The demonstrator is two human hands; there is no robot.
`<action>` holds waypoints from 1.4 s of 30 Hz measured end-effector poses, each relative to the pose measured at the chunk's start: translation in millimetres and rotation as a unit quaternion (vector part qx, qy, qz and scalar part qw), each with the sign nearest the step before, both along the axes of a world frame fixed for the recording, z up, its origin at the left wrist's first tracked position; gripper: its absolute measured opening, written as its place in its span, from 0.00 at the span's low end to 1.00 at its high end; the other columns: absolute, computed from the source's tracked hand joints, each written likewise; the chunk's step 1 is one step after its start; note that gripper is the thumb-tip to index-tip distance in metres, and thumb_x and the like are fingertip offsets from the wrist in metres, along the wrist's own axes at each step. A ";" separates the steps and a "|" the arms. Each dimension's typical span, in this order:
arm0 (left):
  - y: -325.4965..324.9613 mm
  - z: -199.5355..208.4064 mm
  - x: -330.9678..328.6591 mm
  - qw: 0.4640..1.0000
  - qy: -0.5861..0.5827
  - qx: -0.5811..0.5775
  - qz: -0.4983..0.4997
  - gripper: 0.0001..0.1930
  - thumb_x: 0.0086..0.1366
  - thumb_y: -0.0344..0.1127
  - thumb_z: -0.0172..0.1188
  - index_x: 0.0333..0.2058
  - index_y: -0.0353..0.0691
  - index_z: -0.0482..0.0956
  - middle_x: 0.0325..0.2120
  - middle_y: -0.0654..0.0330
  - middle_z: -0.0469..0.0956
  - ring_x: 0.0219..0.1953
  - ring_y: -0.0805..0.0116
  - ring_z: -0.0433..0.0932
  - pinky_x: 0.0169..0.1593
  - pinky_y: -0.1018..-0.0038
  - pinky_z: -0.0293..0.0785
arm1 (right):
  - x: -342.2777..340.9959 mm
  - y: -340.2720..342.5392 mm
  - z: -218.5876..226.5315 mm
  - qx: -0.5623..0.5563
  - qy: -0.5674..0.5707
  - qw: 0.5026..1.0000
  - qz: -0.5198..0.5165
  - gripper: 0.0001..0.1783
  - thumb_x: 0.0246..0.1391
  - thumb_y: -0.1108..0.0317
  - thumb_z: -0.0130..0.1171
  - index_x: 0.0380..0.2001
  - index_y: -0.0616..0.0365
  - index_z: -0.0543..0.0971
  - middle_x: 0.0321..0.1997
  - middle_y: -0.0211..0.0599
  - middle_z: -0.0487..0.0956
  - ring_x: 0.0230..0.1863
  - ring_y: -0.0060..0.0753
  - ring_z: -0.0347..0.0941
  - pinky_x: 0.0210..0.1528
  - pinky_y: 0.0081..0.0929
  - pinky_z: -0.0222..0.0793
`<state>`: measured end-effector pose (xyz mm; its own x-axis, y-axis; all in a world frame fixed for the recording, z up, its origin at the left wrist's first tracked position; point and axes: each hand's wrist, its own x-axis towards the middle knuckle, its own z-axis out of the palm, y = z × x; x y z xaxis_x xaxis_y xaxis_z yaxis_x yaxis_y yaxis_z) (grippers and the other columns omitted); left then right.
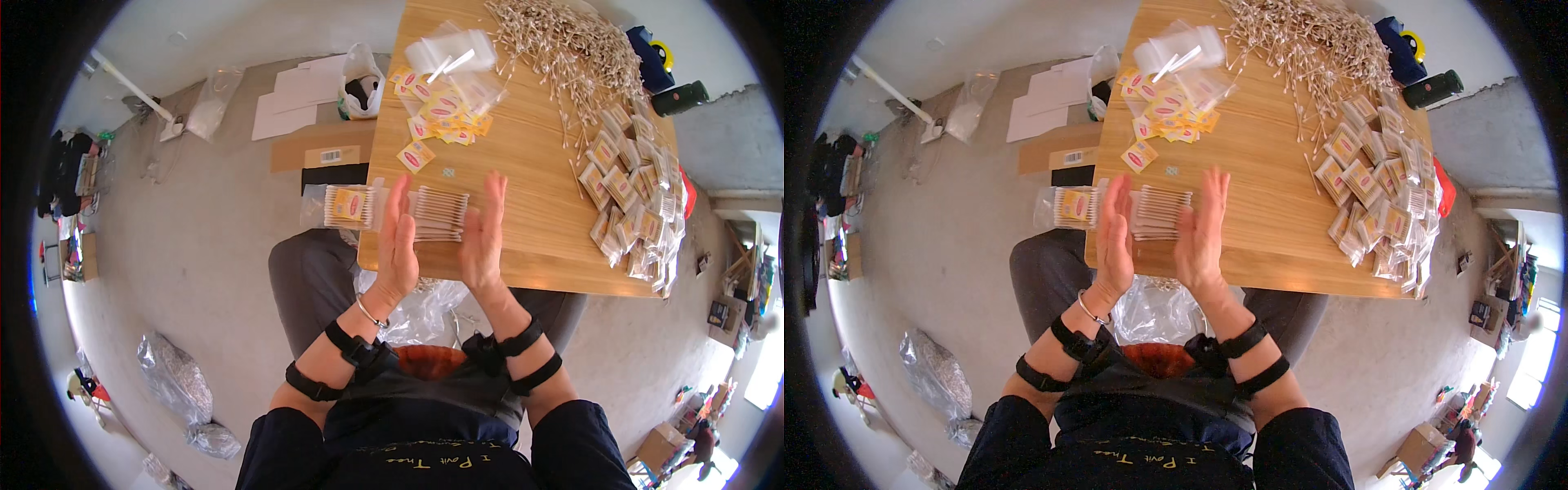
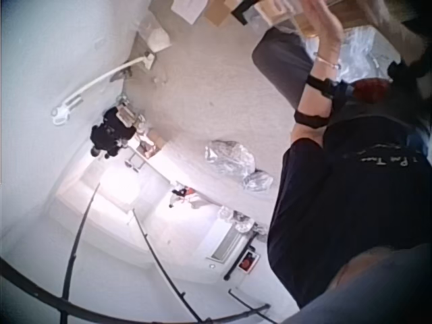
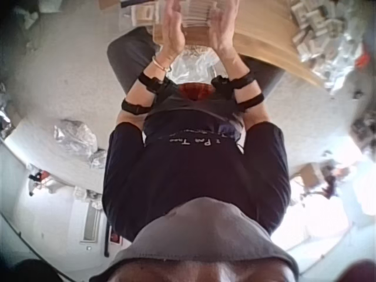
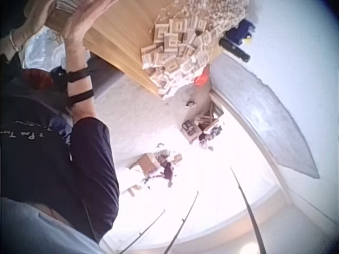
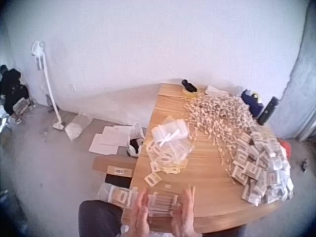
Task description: Gathering loose cotton swabs from a pile and placing them into small clear plastic bags for packaging.
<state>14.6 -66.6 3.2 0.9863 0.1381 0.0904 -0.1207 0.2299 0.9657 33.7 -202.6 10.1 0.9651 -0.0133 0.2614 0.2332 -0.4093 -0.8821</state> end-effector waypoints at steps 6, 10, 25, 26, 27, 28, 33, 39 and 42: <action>-2.1 0.5 5.8 1.000 -0.011 0.003 -0.003 0.31 0.75 0.49 0.35 0.69 0.35 0.48 0.69 0.50 0.51 0.72 0.60 0.48 0.72 0.66 0.43 | 14.0 3.7 9.3 -0.159 -0.029 0.981 0.108 0.24 0.56 0.78 0.50 0.58 0.66 0.68 0.58 0.52 0.70 0.63 0.58 0.61 0.69 0.52 0.50; -2.2 -0.1 6.2 1.000 -0.015 0.007 -0.002 0.32 0.76 0.52 0.34 0.69 0.35 0.49 0.69 0.50 0.51 0.72 0.60 0.49 0.72 0.66 0.43 | 9.6 2.4 11.4 -0.138 -0.025 0.978 0.153 0.23 0.60 0.76 0.47 0.60 0.64 0.67 0.57 0.48 0.72 0.59 0.47 0.67 0.68 0.47 0.53; -3.6 15.8 9.1 1.000 0.001 0.014 -0.024 0.35 0.76 0.54 0.33 0.67 0.28 0.51 0.68 0.46 0.54 0.71 0.58 0.51 0.71 0.67 0.45 | -1.1 12.0 2.5 0.277 0.080 0.955 0.068 0.30 0.72 0.56 0.37 0.65 0.71 0.60 0.70 0.54 0.61 0.74 0.45 0.51 0.73 0.36 0.44; -3.1 15.7 9.4 1.000 0.004 -0.011 -0.016 0.35 0.76 0.54 0.33 0.67 0.28 0.52 0.68 0.46 0.54 0.71 0.58 0.52 0.71 0.67 0.45 | -0.4 8.8 4.4 0.278 0.080 0.955 0.069 0.30 0.72 0.56 0.37 0.65 0.71 0.60 0.70 0.54 0.61 0.74 0.45 0.51 0.73 0.36 0.44; -2.5 15.6 9.7 0.999 0.007 -0.036 -0.009 0.35 0.76 0.54 0.32 0.67 0.28 0.53 0.67 0.46 0.55 0.70 0.58 0.52 0.71 0.67 0.46 | 1.3 2.5 7.1 0.151 0.035 0.985 0.079 0.31 0.71 0.56 0.40 0.65 0.71 0.59 0.71 0.56 0.58 0.75 0.49 0.48 0.73 0.38 0.42; -1.8 15.3 9.6 0.999 0.006 -0.036 -0.009 0.35 0.76 0.54 0.32 0.67 0.28 0.53 0.67 0.46 0.55 0.70 0.58 0.52 0.71 0.67 0.46 | 2.6 -4.2 10.5 0.021 -0.012 0.996 0.086 0.32 0.70 0.56 0.42 0.66 0.72 0.58 0.72 0.58 0.55 0.75 0.52 0.45 0.74 0.40 0.41; 3.8 7.0 11.0 0.999 -0.022 0.001 -0.035 0.33 0.76 0.53 0.31 0.68 0.33 0.50 0.69 0.49 0.52 0.72 0.59 0.49 0.73 0.66 0.42 | -11.3 -17.4 16.9 -0.336 -0.019 0.925 0.179 0.46 0.61 0.41 0.48 0.66 0.73 0.56 0.74 0.60 0.49 0.77 0.55 0.39 0.75 0.45 0.36; 4.6 18.1 5.1 0.998 -0.007 0.056 -0.019 0.28 0.77 0.46 0.35 0.66 0.31 0.56 0.68 0.49 0.55 0.70 0.55 0.53 0.72 0.65 0.43 | -12.2 -14.2 18.6 -0.451 -0.033 0.868 0.204 0.57 0.53 0.29 0.47 0.67 0.73 0.54 0.74 0.59 0.48 0.77 0.53 0.39 0.76 0.44 0.34; 10.2 16.7 -20.3 0.920 -0.086 0.380 0.045 0.24 0.74 0.40 0.43 0.63 0.34 0.63 0.61 0.48 0.63 0.62 0.53 0.64 0.67 0.62 0.53 | -11.6 -14.4 15.1 -0.447 -0.033 0.871 0.200 0.57 0.52 0.30 0.49 0.67 0.72 0.54 0.75 0.58 0.48 0.77 0.52 0.40 0.76 0.44 0.35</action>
